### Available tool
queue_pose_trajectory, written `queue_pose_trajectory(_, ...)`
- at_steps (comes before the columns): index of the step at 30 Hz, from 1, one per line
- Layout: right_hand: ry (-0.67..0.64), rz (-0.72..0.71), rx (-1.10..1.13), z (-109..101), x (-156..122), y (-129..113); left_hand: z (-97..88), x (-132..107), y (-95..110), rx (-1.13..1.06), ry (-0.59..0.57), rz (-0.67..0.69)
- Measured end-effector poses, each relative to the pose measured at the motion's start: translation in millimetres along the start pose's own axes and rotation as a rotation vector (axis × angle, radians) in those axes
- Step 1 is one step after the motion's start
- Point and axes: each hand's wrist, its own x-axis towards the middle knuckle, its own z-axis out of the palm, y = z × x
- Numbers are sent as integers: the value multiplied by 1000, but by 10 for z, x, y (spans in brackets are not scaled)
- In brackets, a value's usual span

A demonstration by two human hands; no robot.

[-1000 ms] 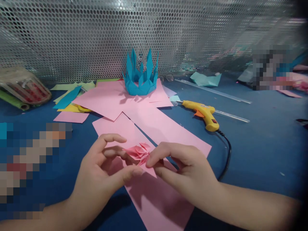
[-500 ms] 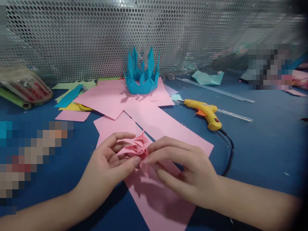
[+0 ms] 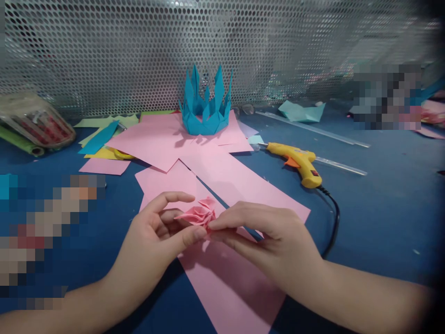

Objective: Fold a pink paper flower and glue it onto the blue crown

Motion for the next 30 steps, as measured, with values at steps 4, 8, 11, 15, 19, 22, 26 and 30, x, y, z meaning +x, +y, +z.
queue_pose_trajectory(4,8,0,-10,-9,11,4,-5,-34,-10,60,23,46)
queue_pose_trajectory(8,2,-13,-22,2,6,-16,-23,-41,-38,179,45,163)
queue_pose_trajectory(11,-1,-12,-32,4,-5,-30,-23,-31,-44,249,87,187)
queue_pose_trajectory(15,4,10,-10,1,-11,-42,-9,-22,-28,240,92,206)
queue_pose_trajectory(19,17,32,56,3,-11,-54,-1,-22,-31,174,89,242)
queue_pose_trajectory(22,27,12,73,1,-16,-54,10,-35,-40,179,95,267)
queue_pose_trajectory(26,27,-42,57,2,-17,-36,21,-90,-44,220,127,322)
queue_pose_trajectory(30,36,-49,17,11,-7,-27,11,-120,-60,267,151,369)
